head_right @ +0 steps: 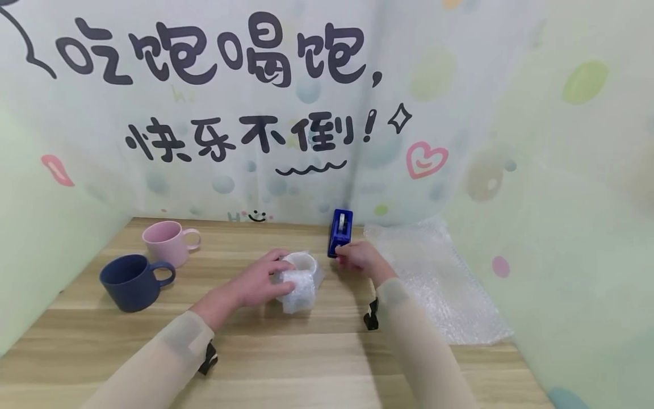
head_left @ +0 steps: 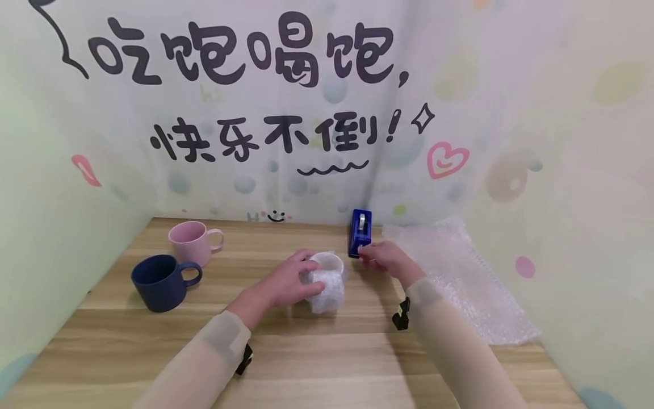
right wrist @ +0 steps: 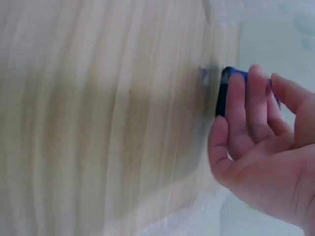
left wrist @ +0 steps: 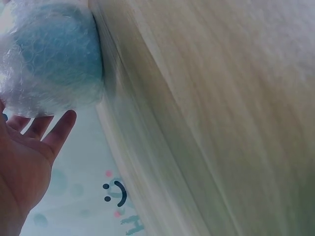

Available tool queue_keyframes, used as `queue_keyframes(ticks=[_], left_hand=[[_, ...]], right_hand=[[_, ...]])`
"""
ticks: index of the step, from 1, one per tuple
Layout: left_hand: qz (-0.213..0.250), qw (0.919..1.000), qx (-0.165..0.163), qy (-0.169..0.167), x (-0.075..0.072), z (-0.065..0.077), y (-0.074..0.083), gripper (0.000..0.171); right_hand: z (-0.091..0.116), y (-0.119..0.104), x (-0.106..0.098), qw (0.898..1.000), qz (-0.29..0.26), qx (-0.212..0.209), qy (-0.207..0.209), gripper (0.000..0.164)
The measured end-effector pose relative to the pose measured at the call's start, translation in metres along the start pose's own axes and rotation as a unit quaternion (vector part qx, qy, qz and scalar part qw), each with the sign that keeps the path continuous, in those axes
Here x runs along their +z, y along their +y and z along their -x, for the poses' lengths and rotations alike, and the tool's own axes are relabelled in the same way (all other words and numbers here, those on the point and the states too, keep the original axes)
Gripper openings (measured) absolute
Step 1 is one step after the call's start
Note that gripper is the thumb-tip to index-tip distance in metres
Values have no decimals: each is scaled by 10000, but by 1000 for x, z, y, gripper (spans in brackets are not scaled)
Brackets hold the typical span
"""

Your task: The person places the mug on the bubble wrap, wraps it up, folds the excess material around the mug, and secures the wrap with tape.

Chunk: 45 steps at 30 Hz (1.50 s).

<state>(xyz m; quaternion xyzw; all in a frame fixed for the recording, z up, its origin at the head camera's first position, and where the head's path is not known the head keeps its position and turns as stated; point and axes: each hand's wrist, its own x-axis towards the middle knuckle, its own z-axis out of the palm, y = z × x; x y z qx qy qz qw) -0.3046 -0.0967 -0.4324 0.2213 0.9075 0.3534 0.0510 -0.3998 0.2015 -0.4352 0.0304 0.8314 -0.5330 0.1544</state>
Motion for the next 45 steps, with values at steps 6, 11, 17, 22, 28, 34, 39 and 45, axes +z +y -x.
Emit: queue_keyframes(ticks=[6,11,17,22,28,34,39,45], left_hand=[[-104,9998,98,-152,-4,2,0,55],[-74,9994,145,-303,-6,4,-2,52],[-177,9994,165,-253,-7,2,0,52],[-197,9994,130,-234,-9,1,2,51],[-218,9994,42,-259,-8,3,2,51],[-167,9994,202,-228,-5,6,3,51],[-161,9992,361,-100,-6,6,4,50],[-92,9999,111,24,-4,4,9,58]], right_hand=[[10,0,-5,9924,88,-1174,364,25],[38,-17,-5,9822,-507,-1769,387,26],[94,-52,4,9726,-772,-2180,-224,22],[124,-75,26,9647,-945,-2308,-844,15],[108,-78,54,9691,-842,-2191,-754,18],[76,-72,66,9735,-880,-2083,-342,20],[64,-71,68,9716,-1027,-2127,-138,18],[63,-69,71,9740,-1025,-2021,-61,22]])
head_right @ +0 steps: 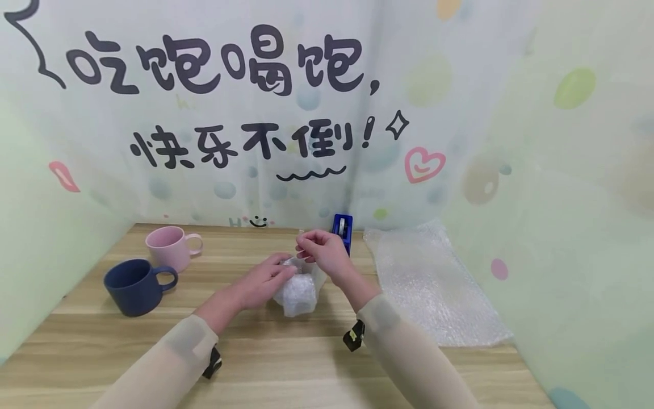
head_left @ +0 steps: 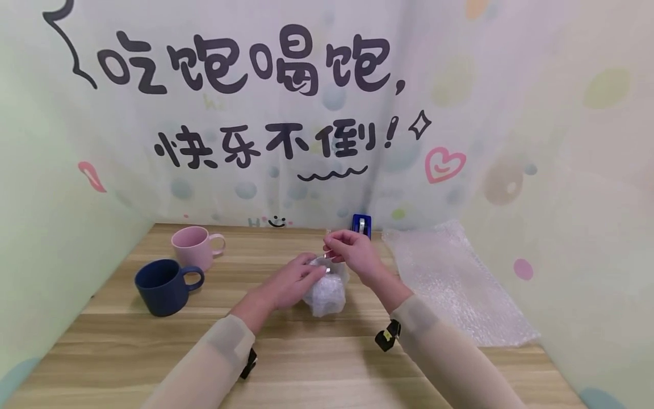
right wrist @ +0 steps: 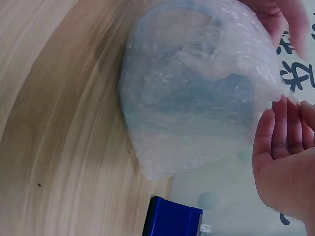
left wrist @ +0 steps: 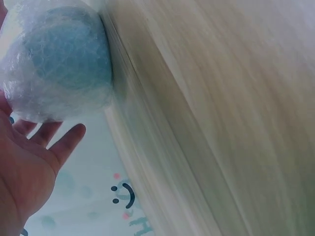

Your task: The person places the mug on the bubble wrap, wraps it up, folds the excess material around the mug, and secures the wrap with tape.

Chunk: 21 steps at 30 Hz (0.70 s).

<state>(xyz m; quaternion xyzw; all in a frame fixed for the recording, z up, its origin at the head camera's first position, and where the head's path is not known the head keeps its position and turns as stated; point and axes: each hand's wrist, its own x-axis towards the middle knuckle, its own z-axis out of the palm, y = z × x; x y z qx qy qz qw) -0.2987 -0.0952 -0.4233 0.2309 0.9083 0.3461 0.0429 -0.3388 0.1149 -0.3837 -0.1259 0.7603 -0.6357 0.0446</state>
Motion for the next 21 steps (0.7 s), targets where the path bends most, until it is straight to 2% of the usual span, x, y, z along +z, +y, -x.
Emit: queue_keyframes(ticks=[3,7,10,14,21], left_hand=[[10,9999,-118,102,3,-3,4,58],[-77,9997,-106,184,4,-5,9,49],[-87,9998,-176,89,2,-3,10,55],[-125,9998,-180,19,3,-2,8,69],[-194,9997,-126,93,3,-4,7,64]], right_hand=[[1,3,1,10000,10,39,24,26],[-1,6,4,9999,39,14,93,26],[-3,7,5,9998,107,1,155,23],[-5,9,5,9984,474,-44,305,20],[-11,19,5,9930,1113,103,385,20]])
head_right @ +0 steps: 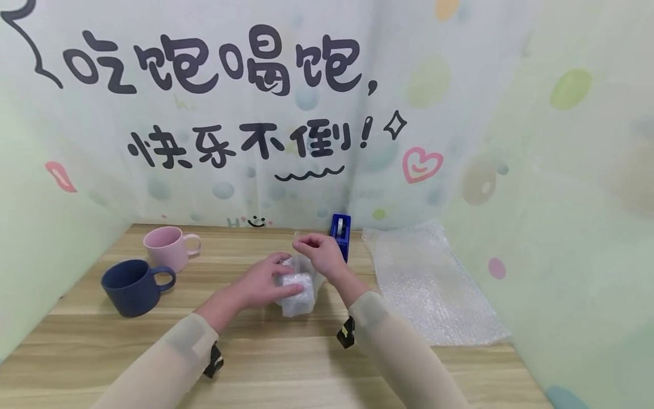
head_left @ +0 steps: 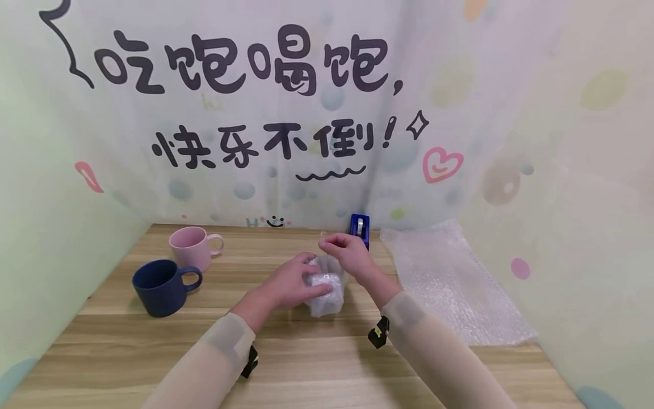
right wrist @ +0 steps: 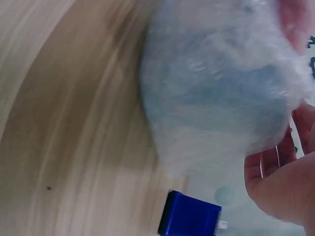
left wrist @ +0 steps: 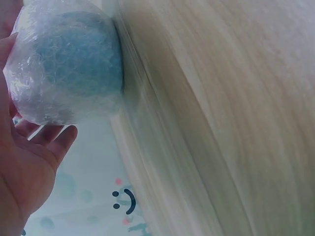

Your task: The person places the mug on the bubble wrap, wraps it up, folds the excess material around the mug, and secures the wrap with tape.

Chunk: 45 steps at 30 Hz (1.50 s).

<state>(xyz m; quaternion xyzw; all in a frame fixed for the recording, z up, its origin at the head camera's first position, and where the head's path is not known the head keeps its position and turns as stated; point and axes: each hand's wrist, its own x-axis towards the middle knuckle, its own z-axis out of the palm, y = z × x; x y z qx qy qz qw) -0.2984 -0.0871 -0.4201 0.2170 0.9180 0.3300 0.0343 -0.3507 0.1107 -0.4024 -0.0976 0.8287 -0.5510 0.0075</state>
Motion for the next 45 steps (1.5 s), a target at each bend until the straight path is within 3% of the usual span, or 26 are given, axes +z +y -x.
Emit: queue_keyframes(ticks=[4,8,12,15,17,22,28,39,42,45], left_hand=[[23,10000,8,-13,0,-1,1,66],[56,10000,-42,-12,0,-2,0,68],[45,10000,-65,-39,0,-2,0,67],[29,10000,-8,-54,0,-2,1,65],[62,9999,-9,-91,0,-2,1,65],[131,9998,-99,-145,-1,-2,3,62],[152,9995,-119,-231,-1,-1,5,63],[110,9997,79,186,2,-5,9,44],[33,9999,80,69,1,-5,7,45],[51,9999,4,-149,1,-3,5,60]], right_hand=[[-1,9,2,9985,483,271,-37,19],[0,11,3,9951,814,553,134,32],[-2,10,2,9881,1502,138,311,41],[-4,10,0,9741,2216,-442,117,28],[-5,9,-2,9680,2449,-526,-149,20],[-7,8,-6,9611,2617,-452,-754,28],[-9,9,-9,9490,2909,-573,-1076,34],[-11,4,-6,9456,2993,-556,-1150,36],[-11,4,-6,9442,3030,-659,-1107,37],[-11,5,-6,9425,3084,-704,-1076,36]])
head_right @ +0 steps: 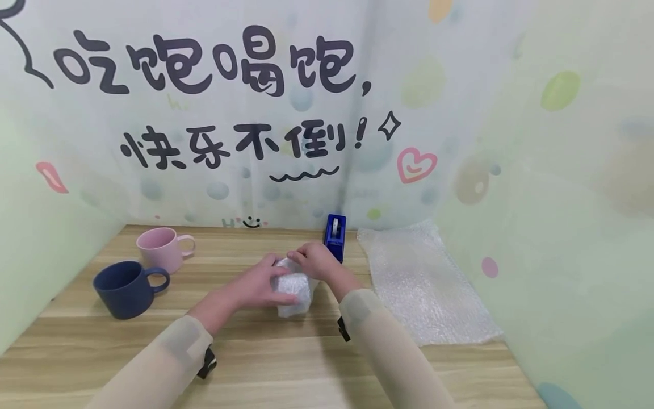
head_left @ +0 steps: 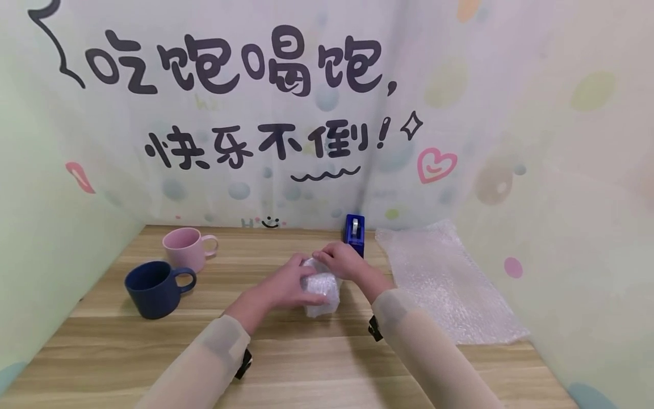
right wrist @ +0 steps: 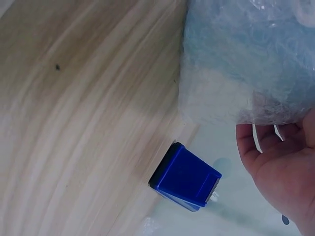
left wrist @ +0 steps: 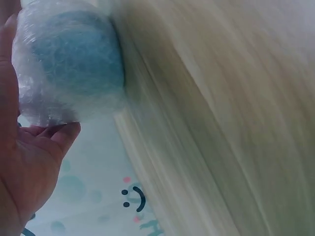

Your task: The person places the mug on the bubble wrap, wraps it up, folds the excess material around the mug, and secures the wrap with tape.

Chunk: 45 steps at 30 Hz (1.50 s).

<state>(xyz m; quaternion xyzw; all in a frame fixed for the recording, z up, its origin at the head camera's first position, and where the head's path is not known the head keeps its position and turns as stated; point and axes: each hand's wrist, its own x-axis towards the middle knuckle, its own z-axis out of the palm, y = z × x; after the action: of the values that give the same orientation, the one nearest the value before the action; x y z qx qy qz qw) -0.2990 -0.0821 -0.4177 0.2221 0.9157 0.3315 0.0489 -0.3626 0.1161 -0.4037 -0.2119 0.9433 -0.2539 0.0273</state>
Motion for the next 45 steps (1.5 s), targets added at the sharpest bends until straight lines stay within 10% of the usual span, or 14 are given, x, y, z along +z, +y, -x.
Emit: queue_keyframes(ticks=[10,19,23,28,35,45], left_hand=[[158,9999,-4,5,2,2,0,66],[544,9967,285,528,-9,-2,-1,38],[926,9892,173,1124,-14,-11,-2,33],[1811,9825,-223,383,-13,-16,-5,50],[2065,9769,-385,383,-15,-9,-13,49],[2016,9782,-499,89,-26,13,-29,43]], right_hand=[[0,1,2,9999,150,-27,28,39],[49,-20,-13,9866,-306,303,1577,31],[83,-44,-19,9923,-687,507,897,33],[111,-54,1,9987,-288,374,-178,42],[112,-37,18,9961,568,417,537,43],[102,-11,-2,9947,-324,971,13,23]])
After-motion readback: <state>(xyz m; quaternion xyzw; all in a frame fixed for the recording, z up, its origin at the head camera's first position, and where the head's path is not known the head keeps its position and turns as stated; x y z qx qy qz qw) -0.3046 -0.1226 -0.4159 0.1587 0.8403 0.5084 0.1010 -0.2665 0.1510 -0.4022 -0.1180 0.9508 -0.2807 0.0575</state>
